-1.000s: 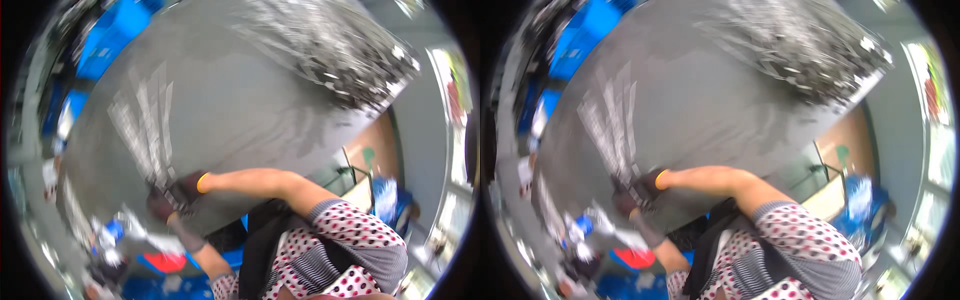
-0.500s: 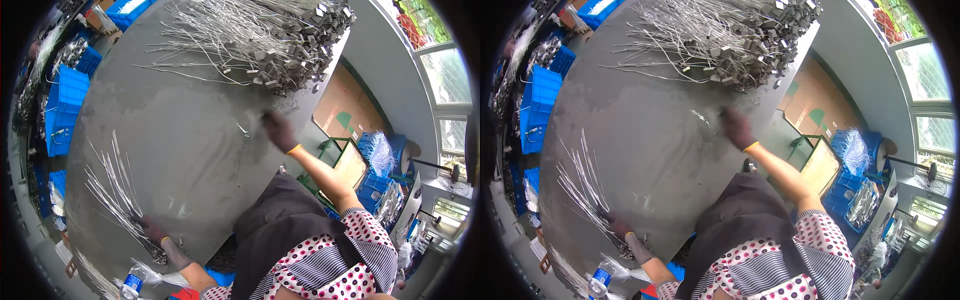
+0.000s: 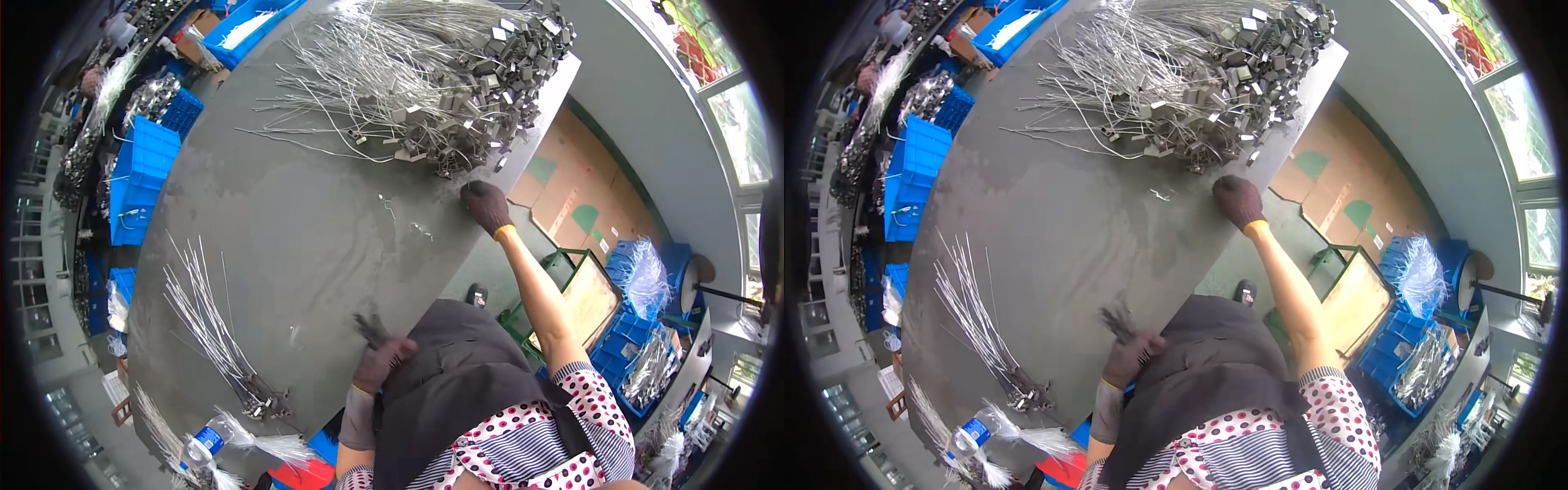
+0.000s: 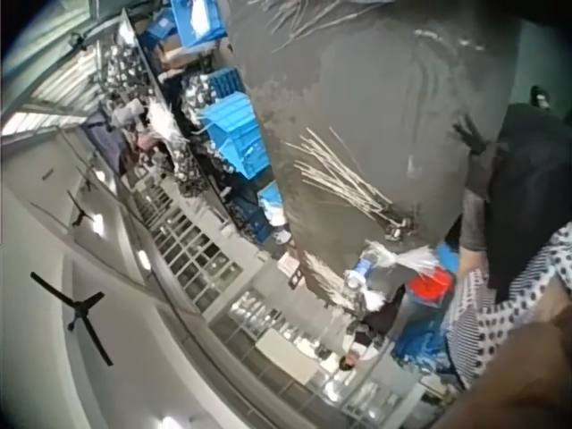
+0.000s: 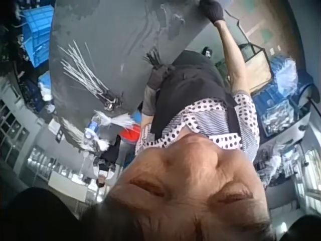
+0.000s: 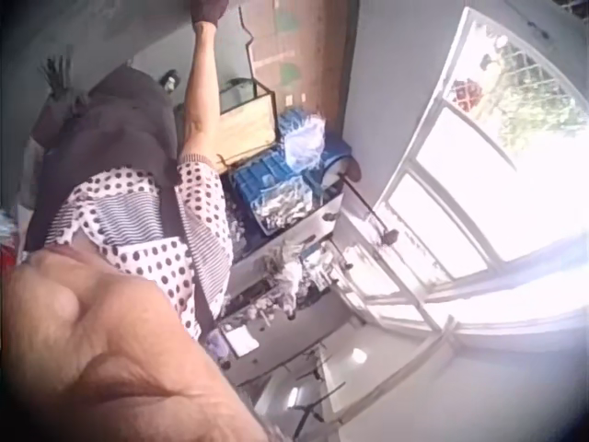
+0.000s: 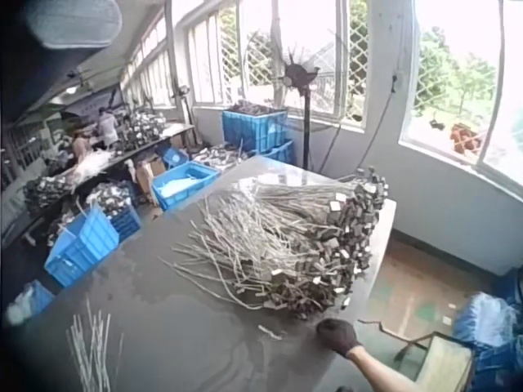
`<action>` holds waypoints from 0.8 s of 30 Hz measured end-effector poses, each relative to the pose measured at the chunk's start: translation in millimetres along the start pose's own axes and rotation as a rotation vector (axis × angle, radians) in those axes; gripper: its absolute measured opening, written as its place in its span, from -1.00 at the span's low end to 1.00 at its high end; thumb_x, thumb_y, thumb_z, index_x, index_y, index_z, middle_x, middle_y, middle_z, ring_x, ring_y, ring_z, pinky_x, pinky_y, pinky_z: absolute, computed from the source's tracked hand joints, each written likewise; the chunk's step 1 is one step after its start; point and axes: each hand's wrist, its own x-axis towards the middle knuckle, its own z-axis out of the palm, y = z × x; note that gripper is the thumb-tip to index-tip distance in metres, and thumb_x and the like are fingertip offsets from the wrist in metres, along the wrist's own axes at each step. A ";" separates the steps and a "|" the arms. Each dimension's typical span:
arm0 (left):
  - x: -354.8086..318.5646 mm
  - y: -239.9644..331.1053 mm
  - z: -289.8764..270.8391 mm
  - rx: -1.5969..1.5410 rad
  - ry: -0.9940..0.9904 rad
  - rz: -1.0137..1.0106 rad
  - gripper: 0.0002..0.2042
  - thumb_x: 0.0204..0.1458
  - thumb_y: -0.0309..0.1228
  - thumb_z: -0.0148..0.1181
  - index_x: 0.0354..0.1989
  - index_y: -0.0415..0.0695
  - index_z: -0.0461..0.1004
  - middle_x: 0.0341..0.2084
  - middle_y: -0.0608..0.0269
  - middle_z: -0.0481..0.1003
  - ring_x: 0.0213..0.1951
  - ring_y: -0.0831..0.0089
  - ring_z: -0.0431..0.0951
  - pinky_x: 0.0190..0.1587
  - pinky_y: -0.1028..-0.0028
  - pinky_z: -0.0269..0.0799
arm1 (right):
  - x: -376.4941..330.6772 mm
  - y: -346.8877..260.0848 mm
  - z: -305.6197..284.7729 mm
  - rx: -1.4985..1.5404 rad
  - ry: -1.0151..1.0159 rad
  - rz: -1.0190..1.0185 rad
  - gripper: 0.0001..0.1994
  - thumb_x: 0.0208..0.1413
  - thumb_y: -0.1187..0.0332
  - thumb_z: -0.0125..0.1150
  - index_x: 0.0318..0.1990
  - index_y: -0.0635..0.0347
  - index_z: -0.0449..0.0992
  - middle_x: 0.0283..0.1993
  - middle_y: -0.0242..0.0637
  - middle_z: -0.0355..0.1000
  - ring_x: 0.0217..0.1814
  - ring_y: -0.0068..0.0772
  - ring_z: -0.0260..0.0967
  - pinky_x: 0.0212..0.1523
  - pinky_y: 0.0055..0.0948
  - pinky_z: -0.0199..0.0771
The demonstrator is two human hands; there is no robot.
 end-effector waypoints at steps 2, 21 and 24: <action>-8.4 6.7 18.8 -0.175 -0.124 -0.121 -0.83 0.18 -0.43 0.12 -0.15 -0.22 0.57 -0.24 0.18 0.59 -0.22 0.45 0.57 -0.03 0.46 0.44 | -24.6 -16.3 -19.9 0.296 -0.155 0.195 -0.68 0.11 0.19 0.22 -0.14 0.26 0.60 -0.28 -0.14 0.57 -0.22 -0.33 0.53 -0.18 -0.33 0.47; 200.0 155.2 147.8 -0.719 0.276 -0.025 -0.70 0.15 -0.26 0.29 -0.07 -0.21 0.56 -0.42 0.23 0.57 -0.44 0.46 0.59 -0.33 0.42 0.58 | -258.2 147.5 -166.9 0.596 -0.081 0.248 -0.81 0.28 0.39 0.11 -0.09 0.32 0.55 -0.50 -0.35 0.44 -0.54 -0.59 0.32 -0.51 -0.53 0.33; 228.4 137.6 155.4 -1.127 0.115 0.110 -0.70 0.21 -0.30 0.18 0.02 -0.22 0.51 -0.20 0.11 0.59 -0.18 0.27 0.63 -0.05 0.21 0.58 | -290.3 189.0 -177.1 0.393 -0.122 0.269 -0.84 0.27 0.37 0.13 -0.12 0.22 0.58 -0.54 -0.35 0.43 -0.52 -0.58 0.35 -0.45 -0.50 0.38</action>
